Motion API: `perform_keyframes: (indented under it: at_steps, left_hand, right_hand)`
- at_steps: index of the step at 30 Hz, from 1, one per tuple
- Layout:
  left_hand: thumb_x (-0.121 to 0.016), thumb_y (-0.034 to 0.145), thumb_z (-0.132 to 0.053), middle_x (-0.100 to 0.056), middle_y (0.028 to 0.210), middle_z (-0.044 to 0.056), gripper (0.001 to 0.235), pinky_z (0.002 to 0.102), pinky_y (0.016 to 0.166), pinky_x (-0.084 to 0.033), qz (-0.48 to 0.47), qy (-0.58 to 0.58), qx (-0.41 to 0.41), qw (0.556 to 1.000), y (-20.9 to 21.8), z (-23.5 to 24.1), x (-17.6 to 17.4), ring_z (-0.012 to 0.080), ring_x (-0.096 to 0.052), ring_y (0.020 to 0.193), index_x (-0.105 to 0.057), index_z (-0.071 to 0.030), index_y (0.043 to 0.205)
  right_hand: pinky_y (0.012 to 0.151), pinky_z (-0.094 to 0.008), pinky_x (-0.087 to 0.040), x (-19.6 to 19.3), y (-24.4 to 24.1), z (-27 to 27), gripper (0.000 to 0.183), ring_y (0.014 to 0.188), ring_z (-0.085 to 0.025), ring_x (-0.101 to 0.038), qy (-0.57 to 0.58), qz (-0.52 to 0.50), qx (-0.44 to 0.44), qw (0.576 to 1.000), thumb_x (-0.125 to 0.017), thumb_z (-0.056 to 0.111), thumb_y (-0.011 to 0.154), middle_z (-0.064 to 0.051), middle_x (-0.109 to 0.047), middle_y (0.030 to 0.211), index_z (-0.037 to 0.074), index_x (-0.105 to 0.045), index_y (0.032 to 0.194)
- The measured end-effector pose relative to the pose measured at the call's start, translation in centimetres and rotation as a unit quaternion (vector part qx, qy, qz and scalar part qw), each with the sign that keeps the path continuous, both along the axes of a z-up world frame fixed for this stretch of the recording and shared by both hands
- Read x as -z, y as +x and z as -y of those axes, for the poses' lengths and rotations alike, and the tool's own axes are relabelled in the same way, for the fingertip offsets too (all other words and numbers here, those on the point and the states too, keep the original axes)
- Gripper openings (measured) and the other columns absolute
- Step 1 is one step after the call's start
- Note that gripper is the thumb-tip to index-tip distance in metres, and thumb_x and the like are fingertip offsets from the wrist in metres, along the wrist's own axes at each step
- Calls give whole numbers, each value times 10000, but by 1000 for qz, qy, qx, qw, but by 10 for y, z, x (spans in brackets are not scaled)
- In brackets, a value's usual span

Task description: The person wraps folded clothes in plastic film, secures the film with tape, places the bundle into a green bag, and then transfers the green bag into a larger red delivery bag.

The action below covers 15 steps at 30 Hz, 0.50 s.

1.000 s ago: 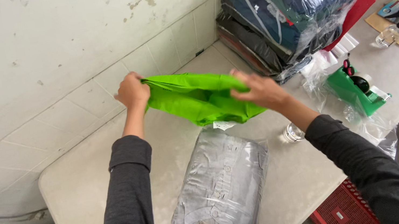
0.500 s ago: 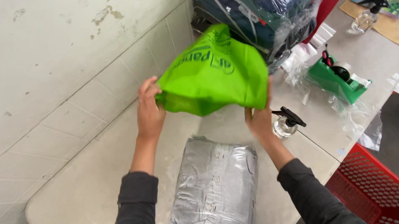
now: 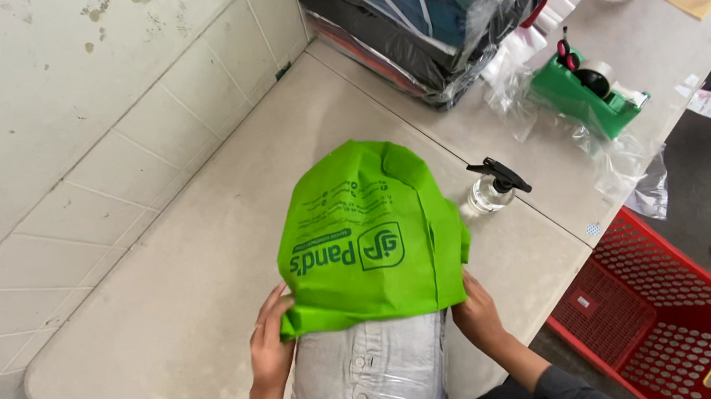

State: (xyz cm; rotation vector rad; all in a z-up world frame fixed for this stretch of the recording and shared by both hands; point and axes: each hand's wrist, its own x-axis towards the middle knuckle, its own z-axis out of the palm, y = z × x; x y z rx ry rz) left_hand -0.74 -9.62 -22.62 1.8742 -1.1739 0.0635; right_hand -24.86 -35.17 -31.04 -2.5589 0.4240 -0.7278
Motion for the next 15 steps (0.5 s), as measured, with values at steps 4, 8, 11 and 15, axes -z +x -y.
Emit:
perform_keyframes:
  at_steps: [4, 8, 11, 15]
  left_hand:
    - [-561, 806, 62, -624, 1177, 122, 287, 385, 951, -473, -102, -30, -99, 989, 11, 28, 14, 277, -587, 1092, -640, -69, 1049]
    - [-629, 738, 108, -648, 1111, 202, 148, 495, 894, -430, -364, -85, -62, 925, 18, 34, 39, 344, -586, 1083, -584, -1, 829]
    - [-643, 702, 125, -648, 1109, 214, 193, 494, 880, -430, -321, -70, -87, 941, 15, 39, 14, 373, -603, 1054, -507, -9, 735]
    - [-695, 691, 87, -688, 1023, 105, 308, 432, 787, -488, -161, 6, -147, 976, 24, 34, -13, 283, -653, 962, -467, -93, 791]
  right_hand:
    - [1010, -436, -419, -2, 10, -10, 381, 1127, -284, -554, -125, 23, 75, 989, -514, -40, 776, -186, -574, 1194, -13, -577, 1151]
    - [1089, -554, -296, 17, -2, -6, 373, 1021, -248, -596, -183, -49, 118, 975, -501, 33, 818, -149, -598, 1112, 47, -544, 1188]
    - [1063, -554, -255, 18, 2, -6, 399, 1265, -252, -452, -160, -116, 123, 973, -520, 23, 824, -117, -516, 1307, 73, -538, 1220]
    - [1058, -539, -279, 27, 4, -10, 444, 1290, -267, -420, -107, -139, 90, 980, -543, 4, 762, -124, -509, 1321, 65, -551, 1202]
